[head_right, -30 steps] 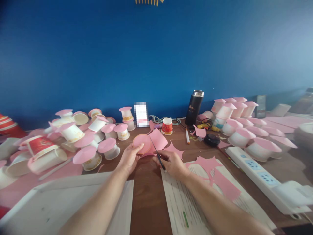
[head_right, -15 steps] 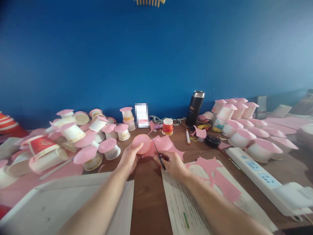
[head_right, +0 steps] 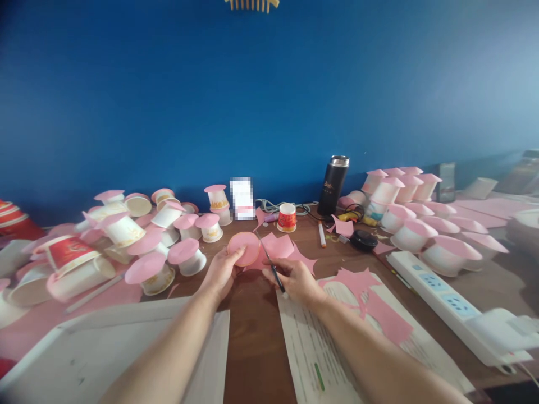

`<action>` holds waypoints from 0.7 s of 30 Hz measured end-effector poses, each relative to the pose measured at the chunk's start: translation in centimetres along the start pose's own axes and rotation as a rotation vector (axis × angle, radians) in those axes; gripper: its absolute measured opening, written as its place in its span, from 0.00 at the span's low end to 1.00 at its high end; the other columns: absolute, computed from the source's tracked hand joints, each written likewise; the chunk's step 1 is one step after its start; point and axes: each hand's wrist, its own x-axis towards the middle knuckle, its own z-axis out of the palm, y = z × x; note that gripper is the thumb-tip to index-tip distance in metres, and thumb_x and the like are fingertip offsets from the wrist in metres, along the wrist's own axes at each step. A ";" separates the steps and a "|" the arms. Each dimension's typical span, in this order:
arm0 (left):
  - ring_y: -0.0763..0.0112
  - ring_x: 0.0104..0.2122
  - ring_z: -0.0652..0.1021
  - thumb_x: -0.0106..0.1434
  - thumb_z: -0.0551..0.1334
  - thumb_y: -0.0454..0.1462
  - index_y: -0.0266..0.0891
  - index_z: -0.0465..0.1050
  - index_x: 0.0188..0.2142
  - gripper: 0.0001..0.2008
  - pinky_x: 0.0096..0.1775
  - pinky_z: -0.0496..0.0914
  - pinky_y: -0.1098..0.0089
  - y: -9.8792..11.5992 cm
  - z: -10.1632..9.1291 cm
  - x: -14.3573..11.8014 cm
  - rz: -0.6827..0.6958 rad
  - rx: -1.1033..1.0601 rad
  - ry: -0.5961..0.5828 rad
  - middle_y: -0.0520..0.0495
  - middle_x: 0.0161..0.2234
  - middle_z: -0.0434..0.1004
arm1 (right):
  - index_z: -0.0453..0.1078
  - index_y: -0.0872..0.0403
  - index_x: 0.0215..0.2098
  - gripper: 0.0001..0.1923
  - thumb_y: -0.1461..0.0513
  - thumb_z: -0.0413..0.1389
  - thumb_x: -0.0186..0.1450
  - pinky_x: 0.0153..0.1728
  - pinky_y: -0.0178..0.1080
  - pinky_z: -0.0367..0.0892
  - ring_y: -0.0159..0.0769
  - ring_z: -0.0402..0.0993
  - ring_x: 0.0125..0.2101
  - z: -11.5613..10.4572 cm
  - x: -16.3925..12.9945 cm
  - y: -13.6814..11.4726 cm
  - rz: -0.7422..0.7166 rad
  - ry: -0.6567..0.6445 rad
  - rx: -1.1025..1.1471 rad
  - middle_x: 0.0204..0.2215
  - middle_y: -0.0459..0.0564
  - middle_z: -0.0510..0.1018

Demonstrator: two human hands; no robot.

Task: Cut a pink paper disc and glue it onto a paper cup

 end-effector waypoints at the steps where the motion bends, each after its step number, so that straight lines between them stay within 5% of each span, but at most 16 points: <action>1: 0.73 0.21 0.73 0.50 0.71 0.44 0.34 0.75 0.35 0.17 0.26 0.68 0.72 0.0 0.0 0.0 -0.003 0.007 -0.001 0.48 0.25 0.78 | 0.75 0.61 0.46 0.28 0.47 0.59 0.59 0.22 0.33 0.58 0.27 0.59 0.20 0.0 0.0 0.0 -0.005 -0.005 -0.003 0.20 0.45 0.68; 6: 0.71 0.23 0.76 0.50 0.71 0.43 0.34 0.76 0.35 0.17 0.31 0.71 0.69 0.2 -0.1 0.0 -0.029 0.043 -0.035 0.46 0.27 0.79 | 0.76 0.60 0.38 0.23 0.47 0.60 0.59 0.23 0.33 0.57 0.27 0.59 0.22 -0.1 0.0 -0.1 -0.028 -0.035 -0.009 0.21 0.45 0.68; 21: 0.65 0.29 0.78 0.53 0.69 0.46 0.35 0.78 0.40 0.19 0.32 0.71 0.69 0.1 -0.9 0.1 -0.009 0.216 -0.095 0.43 0.32 0.81 | 0.75 0.60 0.37 0.24 0.46 0.60 0.58 0.23 0.33 0.56 0.28 0.59 0.22 -0.2 0.0 -0.1 -0.018 -0.017 -0.020 0.21 0.44 0.68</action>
